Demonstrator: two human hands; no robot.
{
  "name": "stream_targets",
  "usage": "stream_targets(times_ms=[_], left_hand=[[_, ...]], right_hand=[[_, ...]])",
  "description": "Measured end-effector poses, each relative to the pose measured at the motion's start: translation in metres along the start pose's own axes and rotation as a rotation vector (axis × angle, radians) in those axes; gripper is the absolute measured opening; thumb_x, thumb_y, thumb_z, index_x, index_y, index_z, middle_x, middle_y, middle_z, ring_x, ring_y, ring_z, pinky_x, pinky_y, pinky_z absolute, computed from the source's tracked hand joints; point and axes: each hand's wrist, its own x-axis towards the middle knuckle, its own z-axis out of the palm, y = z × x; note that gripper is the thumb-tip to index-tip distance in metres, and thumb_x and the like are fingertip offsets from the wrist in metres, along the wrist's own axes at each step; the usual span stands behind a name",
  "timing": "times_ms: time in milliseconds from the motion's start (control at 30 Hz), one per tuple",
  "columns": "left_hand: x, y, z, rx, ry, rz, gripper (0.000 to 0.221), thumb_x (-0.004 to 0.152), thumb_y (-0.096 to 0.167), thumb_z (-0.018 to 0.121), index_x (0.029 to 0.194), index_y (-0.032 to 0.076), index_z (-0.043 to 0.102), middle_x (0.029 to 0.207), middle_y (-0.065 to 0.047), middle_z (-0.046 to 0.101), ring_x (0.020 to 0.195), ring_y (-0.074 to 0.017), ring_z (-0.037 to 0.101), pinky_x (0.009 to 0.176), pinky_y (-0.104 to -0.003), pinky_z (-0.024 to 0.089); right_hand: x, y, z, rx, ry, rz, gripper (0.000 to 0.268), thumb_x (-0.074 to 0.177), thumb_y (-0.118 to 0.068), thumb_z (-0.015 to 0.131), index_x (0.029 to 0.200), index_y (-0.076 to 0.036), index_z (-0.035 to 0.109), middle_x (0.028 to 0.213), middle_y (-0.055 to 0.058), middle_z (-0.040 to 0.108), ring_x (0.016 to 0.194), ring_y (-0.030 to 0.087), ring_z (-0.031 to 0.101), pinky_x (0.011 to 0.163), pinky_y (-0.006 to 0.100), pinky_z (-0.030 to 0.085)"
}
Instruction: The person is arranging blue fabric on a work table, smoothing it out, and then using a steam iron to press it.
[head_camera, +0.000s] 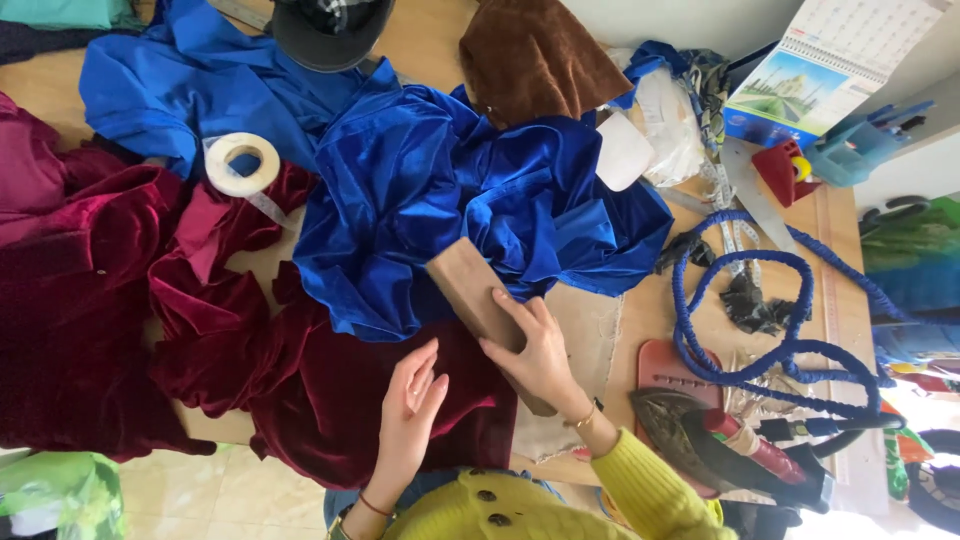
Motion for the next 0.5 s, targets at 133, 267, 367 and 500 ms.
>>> stream_targets(times_ms=[133,267,367,500], left_hand=[[0.003,0.015,0.009,-0.416,0.082,-0.339,0.061,0.092,0.017,0.060,0.150,0.007,0.042,0.162,-0.014,0.044,0.149,-0.0294,0.045,0.119,-0.039,0.039],[0.008,-0.012,0.005,-0.836,0.020,-0.340,0.066,0.102,0.025,0.047,0.160,0.007,0.023,0.167,-0.016,0.030,0.152,-0.0297,0.030,0.122,-0.044,0.031],[0.015,-0.006,0.011,-0.915,0.073,-0.400,0.062,0.100,0.022,0.044,0.159,0.010,0.029,0.167,-0.013,0.032,0.153,-0.0269,0.031,0.122,-0.044,0.030],[0.025,-0.002,0.017,-0.918,0.122,-0.422,0.064,0.098,0.020,0.045,0.159,0.013,0.027,0.168,-0.011,0.032,0.155,-0.0264,0.029,0.123,-0.044,0.029]], right_hand=[[0.002,0.037,-0.008,0.462,0.056,0.166,0.074,0.079,-0.033,0.081,0.145,-0.011,0.056,0.141,0.012,0.060,0.122,0.021,0.059,0.105,0.034,0.046],[0.006,0.086,-0.032,0.413,0.390,0.399,0.065,0.077,-0.027,0.072,0.139,-0.016,0.059,0.135,0.006,0.061,0.102,0.020,0.062,0.080,0.035,0.052],[0.009,0.106,-0.061,0.559,0.516,0.860,0.071,0.077,-0.035,0.076,0.144,-0.022,0.056,0.143,0.006,0.059,0.109,0.019,0.062,0.082,0.031,0.054],[0.000,0.170,-0.061,0.593,0.619,0.788,0.072,0.085,-0.031,0.074,0.147,-0.006,0.050,0.155,0.009,0.049,0.142,0.019,0.045,0.113,0.030,0.039]])
